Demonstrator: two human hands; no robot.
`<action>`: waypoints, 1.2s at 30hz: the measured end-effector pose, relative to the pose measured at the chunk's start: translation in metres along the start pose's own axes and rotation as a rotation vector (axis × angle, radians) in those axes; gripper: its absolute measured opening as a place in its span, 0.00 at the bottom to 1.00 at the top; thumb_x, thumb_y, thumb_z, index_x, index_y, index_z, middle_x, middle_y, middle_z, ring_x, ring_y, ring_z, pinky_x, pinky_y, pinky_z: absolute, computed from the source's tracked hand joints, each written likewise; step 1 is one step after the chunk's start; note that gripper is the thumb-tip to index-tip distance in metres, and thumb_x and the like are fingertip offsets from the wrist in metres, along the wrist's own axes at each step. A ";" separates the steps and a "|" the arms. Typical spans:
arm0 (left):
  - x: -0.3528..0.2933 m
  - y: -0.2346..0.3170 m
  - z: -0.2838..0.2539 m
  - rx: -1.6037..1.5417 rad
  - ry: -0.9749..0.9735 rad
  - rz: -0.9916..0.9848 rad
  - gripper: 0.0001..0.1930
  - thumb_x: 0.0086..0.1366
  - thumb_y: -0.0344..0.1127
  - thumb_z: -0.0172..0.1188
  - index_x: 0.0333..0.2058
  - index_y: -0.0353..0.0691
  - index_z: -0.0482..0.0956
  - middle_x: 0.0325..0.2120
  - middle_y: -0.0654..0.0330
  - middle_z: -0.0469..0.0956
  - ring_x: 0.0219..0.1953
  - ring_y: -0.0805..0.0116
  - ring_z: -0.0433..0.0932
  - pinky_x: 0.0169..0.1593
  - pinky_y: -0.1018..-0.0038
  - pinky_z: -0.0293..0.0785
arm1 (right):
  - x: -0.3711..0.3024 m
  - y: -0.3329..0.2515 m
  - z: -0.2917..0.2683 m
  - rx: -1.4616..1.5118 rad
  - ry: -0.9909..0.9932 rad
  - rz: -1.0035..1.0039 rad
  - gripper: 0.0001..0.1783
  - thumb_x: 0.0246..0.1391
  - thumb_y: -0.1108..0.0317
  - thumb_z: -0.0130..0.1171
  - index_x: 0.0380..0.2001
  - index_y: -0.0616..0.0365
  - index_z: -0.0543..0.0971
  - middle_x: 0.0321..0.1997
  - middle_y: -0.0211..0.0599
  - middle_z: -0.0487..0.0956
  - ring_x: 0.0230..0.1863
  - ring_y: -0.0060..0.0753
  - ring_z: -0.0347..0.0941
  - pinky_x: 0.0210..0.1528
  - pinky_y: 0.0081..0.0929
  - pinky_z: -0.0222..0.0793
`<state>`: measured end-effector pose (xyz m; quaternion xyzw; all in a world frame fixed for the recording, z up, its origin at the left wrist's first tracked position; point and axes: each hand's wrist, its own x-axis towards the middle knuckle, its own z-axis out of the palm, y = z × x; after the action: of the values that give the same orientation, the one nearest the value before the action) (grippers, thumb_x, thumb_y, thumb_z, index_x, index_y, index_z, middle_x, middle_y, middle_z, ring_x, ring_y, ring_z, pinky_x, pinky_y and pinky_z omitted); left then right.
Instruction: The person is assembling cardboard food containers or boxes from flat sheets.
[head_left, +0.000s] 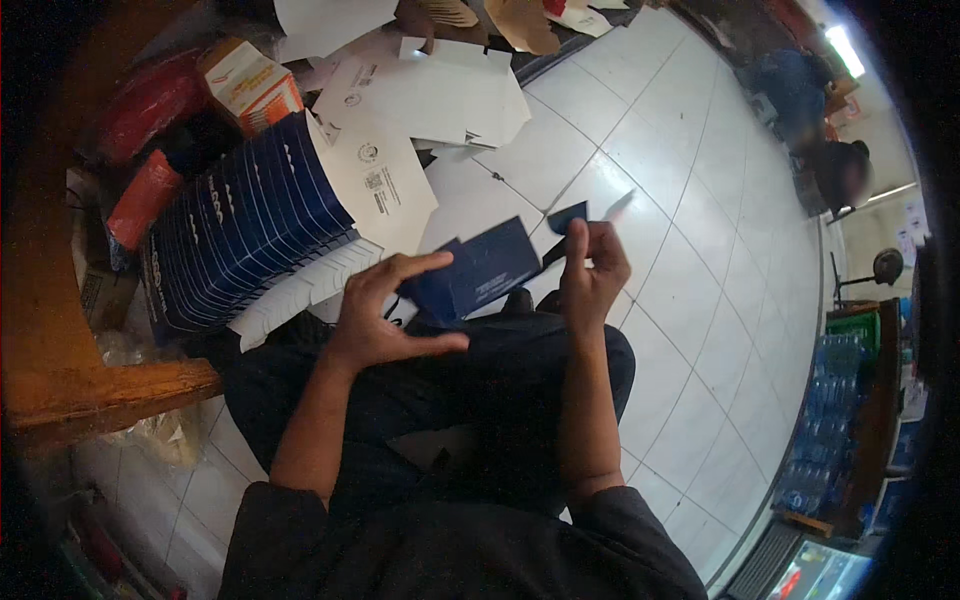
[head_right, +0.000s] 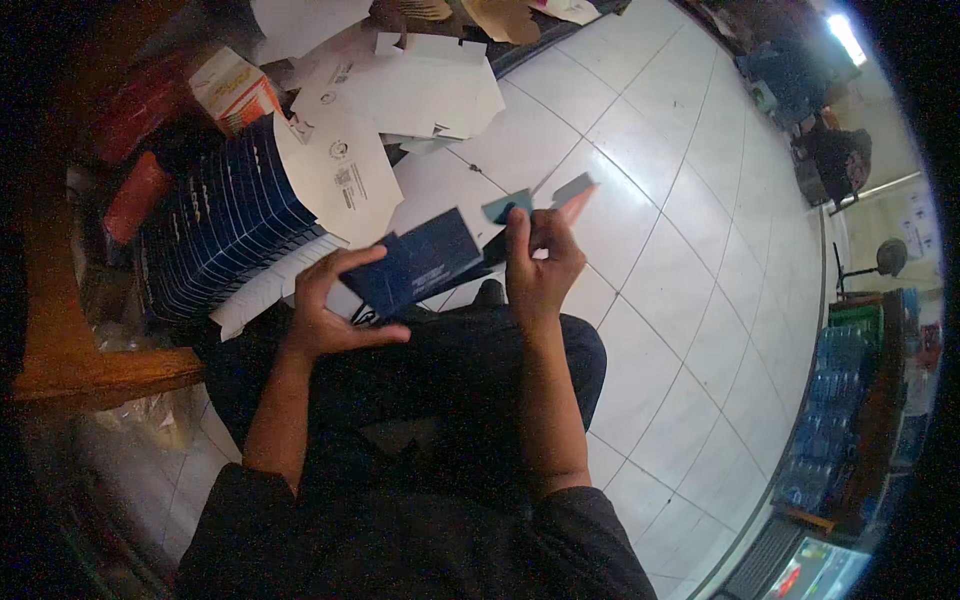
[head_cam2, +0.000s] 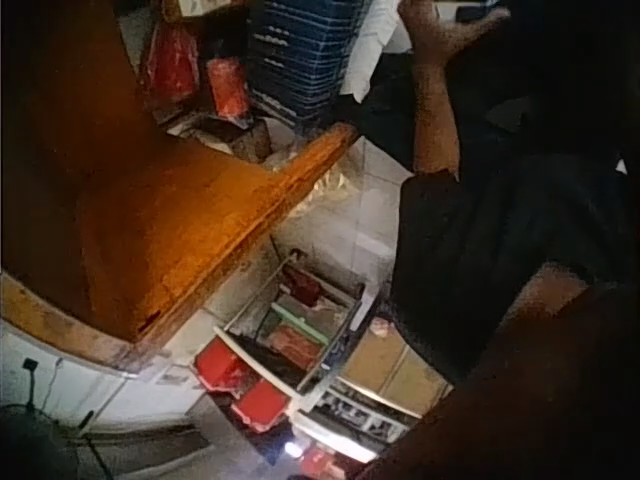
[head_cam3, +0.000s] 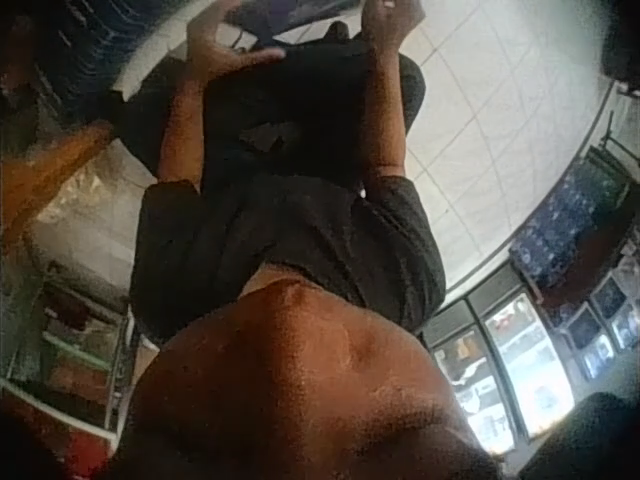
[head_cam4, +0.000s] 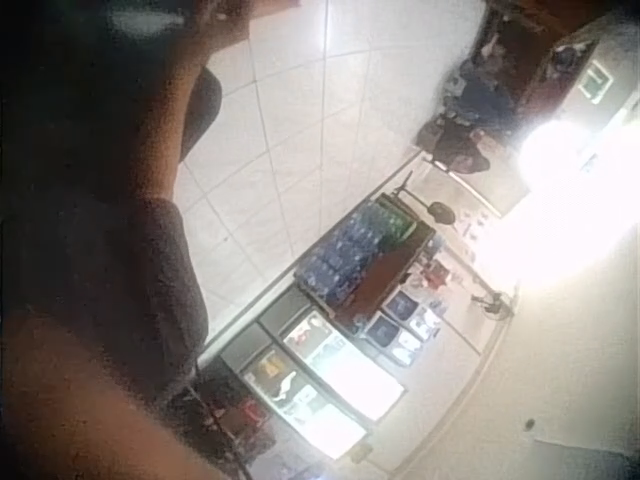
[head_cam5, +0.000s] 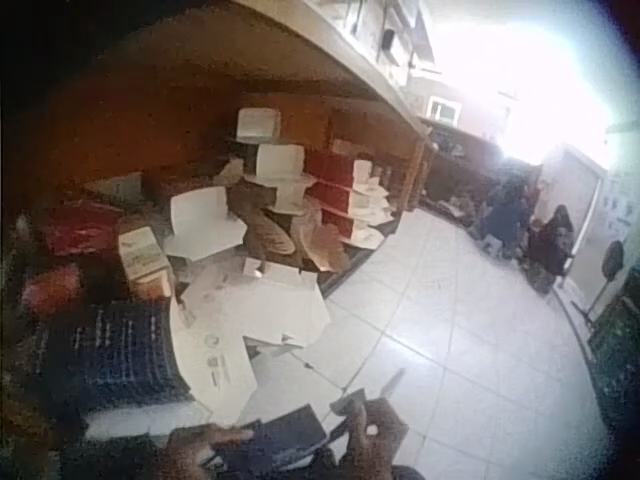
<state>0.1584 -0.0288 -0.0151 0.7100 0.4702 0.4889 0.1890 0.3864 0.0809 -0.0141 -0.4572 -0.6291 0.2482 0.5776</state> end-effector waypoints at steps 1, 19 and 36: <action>0.002 0.002 0.001 0.006 -0.008 0.021 0.39 0.43 0.47 0.78 0.54 0.40 0.73 0.45 0.52 0.79 0.48 0.57 0.80 0.52 0.66 0.76 | 0.000 0.000 0.001 0.062 -0.092 0.031 0.12 0.57 0.67 0.65 0.23 0.61 0.76 0.16 0.24 0.72 0.19 0.11 0.62 0.22 0.16 0.56; -0.103 0.169 -0.024 -0.350 -0.253 0.232 0.24 0.53 0.40 0.73 0.49 0.50 0.79 0.50 0.63 0.80 0.53 0.64 0.79 0.49 0.65 0.81 | -0.103 -0.130 -0.084 0.356 -1.368 0.113 0.17 0.49 0.64 0.70 0.40 0.62 0.83 0.34 0.42 0.82 0.34 0.37 0.79 0.33 0.29 0.72; -0.109 0.176 -0.057 0.447 0.452 0.188 0.54 0.47 0.75 0.61 0.64 0.42 0.62 0.66 0.44 0.56 0.69 0.46 0.53 0.66 0.44 0.48 | -0.084 -0.199 -0.086 -0.051 -0.988 -0.410 0.18 0.51 0.54 0.67 0.30 0.57 0.76 0.21 0.32 0.72 0.23 0.34 0.72 0.28 0.33 0.67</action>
<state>0.1851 -0.2181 0.0820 0.6477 0.5283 0.5341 -0.1268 0.4043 -0.1016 0.1292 -0.1675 -0.9083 0.3003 0.2382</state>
